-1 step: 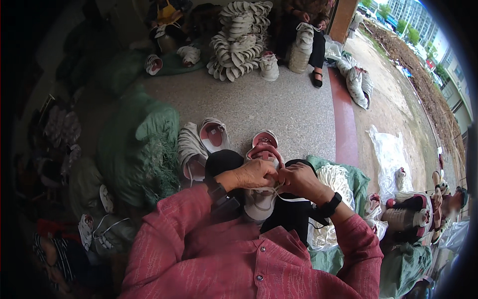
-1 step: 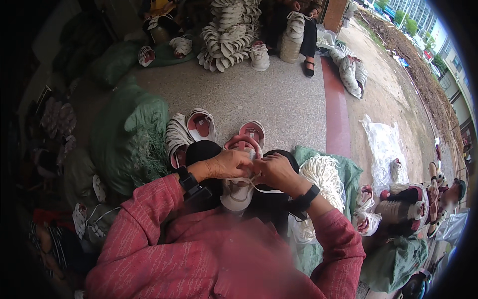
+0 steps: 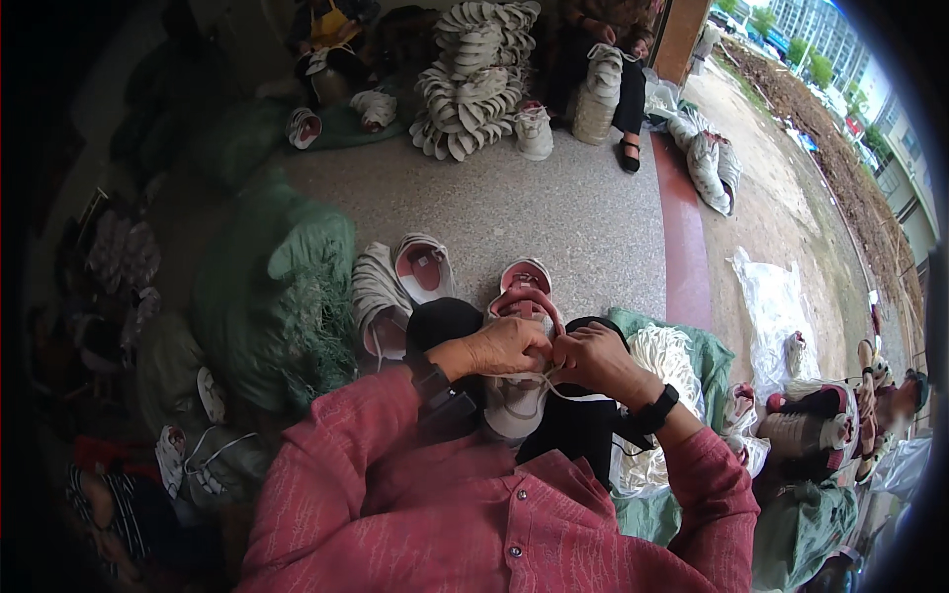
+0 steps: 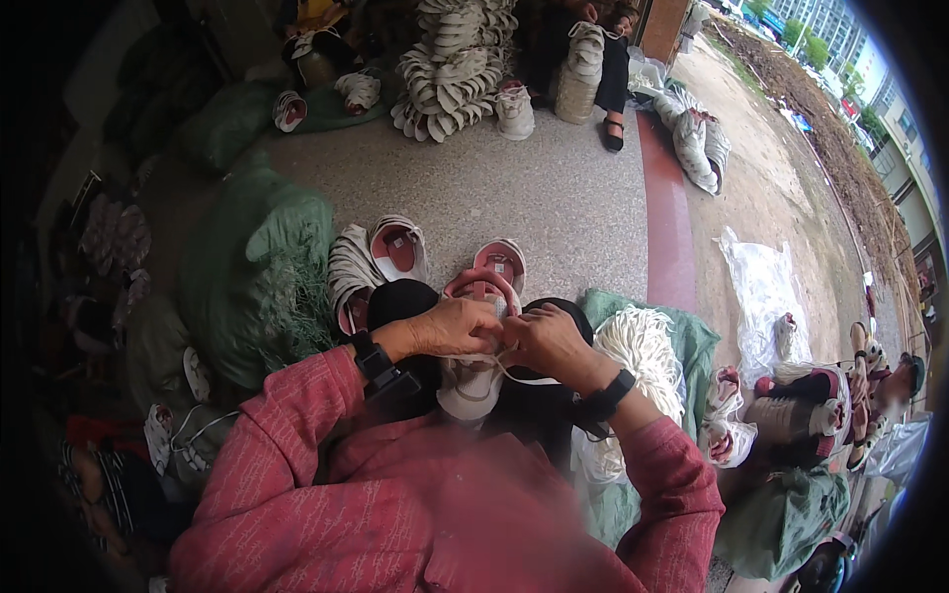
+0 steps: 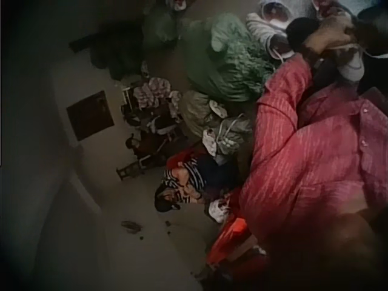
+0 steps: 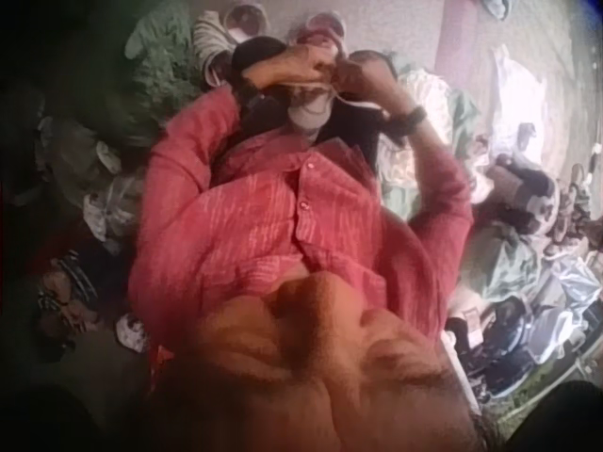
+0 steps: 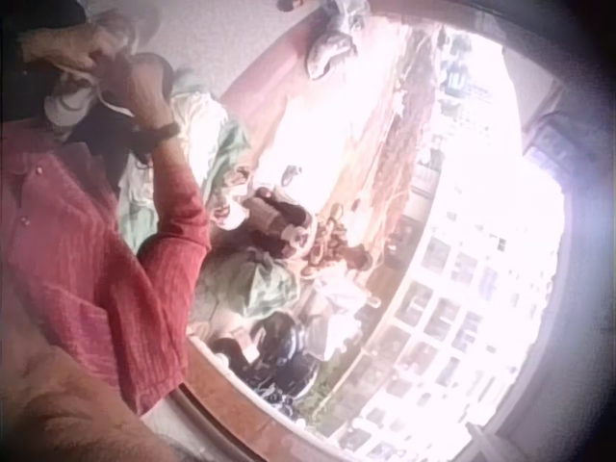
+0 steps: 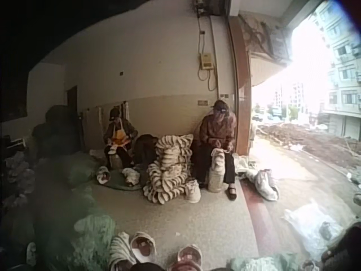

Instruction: The person sits on the floor and threads a white shoelace through the eyelets of a pink and white sneaker. They pull the lace through the holes, adjust the tension, and tie a knot to secure the lacing.

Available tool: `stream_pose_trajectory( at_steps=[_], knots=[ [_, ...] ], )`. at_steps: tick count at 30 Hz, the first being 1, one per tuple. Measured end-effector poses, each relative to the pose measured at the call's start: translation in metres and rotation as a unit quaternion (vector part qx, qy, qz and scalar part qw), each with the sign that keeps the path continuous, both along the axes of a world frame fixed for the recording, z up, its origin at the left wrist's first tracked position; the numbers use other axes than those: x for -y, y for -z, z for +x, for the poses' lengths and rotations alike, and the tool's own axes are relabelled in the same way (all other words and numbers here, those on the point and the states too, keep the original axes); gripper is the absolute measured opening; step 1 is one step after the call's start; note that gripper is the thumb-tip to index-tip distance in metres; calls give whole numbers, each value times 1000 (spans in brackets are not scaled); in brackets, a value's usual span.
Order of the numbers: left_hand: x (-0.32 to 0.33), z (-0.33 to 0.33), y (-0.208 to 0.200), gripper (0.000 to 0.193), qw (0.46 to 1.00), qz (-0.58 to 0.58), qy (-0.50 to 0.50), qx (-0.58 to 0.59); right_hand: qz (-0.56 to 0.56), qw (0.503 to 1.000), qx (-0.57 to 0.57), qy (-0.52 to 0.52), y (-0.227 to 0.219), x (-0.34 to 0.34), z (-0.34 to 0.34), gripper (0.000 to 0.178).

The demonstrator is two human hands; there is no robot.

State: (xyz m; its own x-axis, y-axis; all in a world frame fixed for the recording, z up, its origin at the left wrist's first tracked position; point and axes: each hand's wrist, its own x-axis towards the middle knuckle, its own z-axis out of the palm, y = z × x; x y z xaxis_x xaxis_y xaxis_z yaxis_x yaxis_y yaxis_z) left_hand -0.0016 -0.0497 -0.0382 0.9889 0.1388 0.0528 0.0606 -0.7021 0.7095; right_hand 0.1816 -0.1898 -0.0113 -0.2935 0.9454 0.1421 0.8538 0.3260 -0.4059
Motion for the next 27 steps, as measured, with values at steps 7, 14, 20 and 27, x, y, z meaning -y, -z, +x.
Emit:
stream_pose_trajectory(
  at_steps=[7,14,20,27],
  knots=[
    [-3,6,-7,28,996,-41,5,-78,-2,997,-66,-41,1,-1,11,21],
    [-3,10,5,20,1000,21,11,8,8,998,-33,-47,8,-7,13,19],
    [3,10,0,15,993,64,18,101,26,999,-22,-33,8,-3,11,22],
    [-35,-17,-26,12,936,292,-12,196,-13,997,-63,-32,3,-5,14,23]
  ],
)
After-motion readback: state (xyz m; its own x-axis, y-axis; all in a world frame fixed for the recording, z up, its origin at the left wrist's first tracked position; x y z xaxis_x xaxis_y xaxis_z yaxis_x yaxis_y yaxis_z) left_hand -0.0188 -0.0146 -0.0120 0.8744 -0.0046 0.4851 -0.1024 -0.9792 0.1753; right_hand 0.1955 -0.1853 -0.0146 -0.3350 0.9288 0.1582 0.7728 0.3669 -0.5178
